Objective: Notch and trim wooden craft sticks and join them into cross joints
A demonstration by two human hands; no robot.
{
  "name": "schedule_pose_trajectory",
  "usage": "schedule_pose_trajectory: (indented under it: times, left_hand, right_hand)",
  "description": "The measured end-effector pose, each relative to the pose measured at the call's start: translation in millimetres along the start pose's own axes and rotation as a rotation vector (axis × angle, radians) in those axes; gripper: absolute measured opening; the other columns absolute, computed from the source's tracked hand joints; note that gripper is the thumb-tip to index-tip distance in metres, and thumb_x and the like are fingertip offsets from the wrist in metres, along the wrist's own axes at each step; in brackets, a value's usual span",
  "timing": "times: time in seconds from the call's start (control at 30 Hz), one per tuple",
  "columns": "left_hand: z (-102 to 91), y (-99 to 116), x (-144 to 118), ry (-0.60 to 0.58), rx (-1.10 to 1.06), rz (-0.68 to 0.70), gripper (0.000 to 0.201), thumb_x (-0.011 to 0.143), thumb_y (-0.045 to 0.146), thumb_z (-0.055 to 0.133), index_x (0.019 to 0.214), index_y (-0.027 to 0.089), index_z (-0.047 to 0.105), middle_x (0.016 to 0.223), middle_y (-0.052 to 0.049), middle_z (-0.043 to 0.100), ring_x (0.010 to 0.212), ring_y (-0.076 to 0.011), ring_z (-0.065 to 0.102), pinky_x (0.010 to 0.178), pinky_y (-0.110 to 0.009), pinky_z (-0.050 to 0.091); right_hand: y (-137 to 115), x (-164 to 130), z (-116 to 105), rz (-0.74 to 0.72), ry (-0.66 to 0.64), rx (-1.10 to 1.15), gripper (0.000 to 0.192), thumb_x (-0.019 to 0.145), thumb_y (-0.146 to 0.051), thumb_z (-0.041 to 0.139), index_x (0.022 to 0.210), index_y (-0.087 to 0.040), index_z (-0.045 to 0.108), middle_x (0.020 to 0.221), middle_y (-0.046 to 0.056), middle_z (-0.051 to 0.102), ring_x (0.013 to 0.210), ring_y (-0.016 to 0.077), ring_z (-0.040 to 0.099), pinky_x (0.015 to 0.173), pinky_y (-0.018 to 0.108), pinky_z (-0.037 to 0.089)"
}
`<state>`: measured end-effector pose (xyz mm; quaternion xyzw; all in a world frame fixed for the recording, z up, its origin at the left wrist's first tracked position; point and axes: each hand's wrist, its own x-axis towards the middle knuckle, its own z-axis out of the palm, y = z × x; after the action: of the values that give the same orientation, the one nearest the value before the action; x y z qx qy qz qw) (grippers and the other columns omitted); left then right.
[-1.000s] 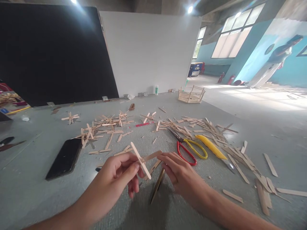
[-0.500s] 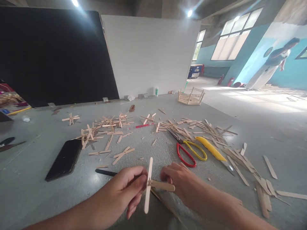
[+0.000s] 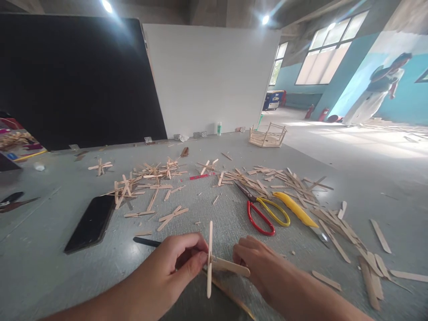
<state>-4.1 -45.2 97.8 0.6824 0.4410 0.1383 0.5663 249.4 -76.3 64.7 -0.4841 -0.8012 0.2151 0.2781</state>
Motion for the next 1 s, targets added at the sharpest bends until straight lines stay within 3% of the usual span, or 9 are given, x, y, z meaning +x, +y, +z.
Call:
schedule_pose_trajectory:
  times: [0.13,0.23,0.3,0.4,0.67,0.9,1.0]
  left_hand:
    - [-2.4,3,0,-0.095,-0.048,-0.008,0.03,0.104,0.051,0.048,0.1,0.024,0.06,0.077,0.006,0.048,0.065,-0.0129,0.039,0.063,-0.024,0.034]
    - [-1.2,10,-2,-0.202,-0.021,-0.022,0.03,0.102,0.049,0.051,0.093,0.021,0.059,0.074,0.005,0.048,0.066,-0.0133,0.041,0.065,-0.024,0.036]
    - [1.2,14,-4,-0.213,0.006,-0.025,0.03,0.099,0.048,0.055,0.091,0.021,0.061,0.075,0.004,0.05,0.069,-0.014,0.046,0.067,-0.024,0.037]
    - [4.8,15,-8,-0.164,0.066,-0.014,0.026,0.094,0.045,0.061,0.092,0.021,0.067,0.08,0.001,0.057,0.077,-0.0163,0.052,0.07,-0.023,0.04]
    - [5.9,13,-10,-0.121,0.163,0.051,0.017,0.094,0.035,0.061,0.091,0.022,0.072,0.079,0.002,0.062,0.077,-0.0156,0.055,0.071,-0.021,0.043]
    - [7.2,14,-9,-0.059,0.186,0.021,0.017,0.091,0.037,0.063,0.09,0.023,0.073,0.078,0.003,0.061,0.072,-0.0142,0.053,0.065,-0.018,0.044]
    - [8.1,10,-9,-0.045,0.185,0.001,0.016,0.09,0.036,0.064,0.094,0.025,0.074,0.088,0.001,0.067,0.079,-0.0153,0.059,0.069,-0.018,0.047]
  right_hand:
    - [5,16,0,0.142,0.019,0.222,0.025,0.091,-0.005,0.044,0.08,-0.025,0.054,0.076,0.003,0.064,0.067,0.0188,0.06,0.062,0.032,0.048]
    - [2,24,-3,0.257,-0.053,0.641,0.013,0.102,-0.027,0.052,0.09,-0.022,0.053,0.067,-0.005,0.052,0.056,0.0118,0.049,0.054,0.025,0.04]
    - [-4,24,-5,0.271,-0.108,0.964,0.025,0.099,-0.042,0.063,0.091,-0.02,0.053,0.07,-0.007,0.048,0.053,0.0073,0.041,0.051,0.022,0.034]
    - [-11,21,-6,0.268,-0.164,1.143,0.035,0.095,-0.048,0.071,0.088,-0.018,0.055,0.072,-0.007,0.048,0.052,0.0044,0.038,0.049,0.02,0.029]
    - [-7,18,2,0.31,-0.247,1.223,0.035,0.094,-0.049,0.073,0.089,-0.019,0.057,0.062,-0.01,0.045,0.049,0.0039,0.032,0.046,0.017,0.027]
    - [-13,18,-4,0.433,-0.513,0.938,0.039,0.087,-0.053,0.075,0.085,-0.016,0.061,0.069,-0.004,0.053,0.058,0.0064,0.041,0.05,0.017,0.031]
    - [-15,16,2,0.443,-0.505,0.949,0.04,0.086,-0.053,0.075,0.084,-0.016,0.061,0.066,-0.005,0.052,0.056,0.0061,0.039,0.048,0.017,0.029]
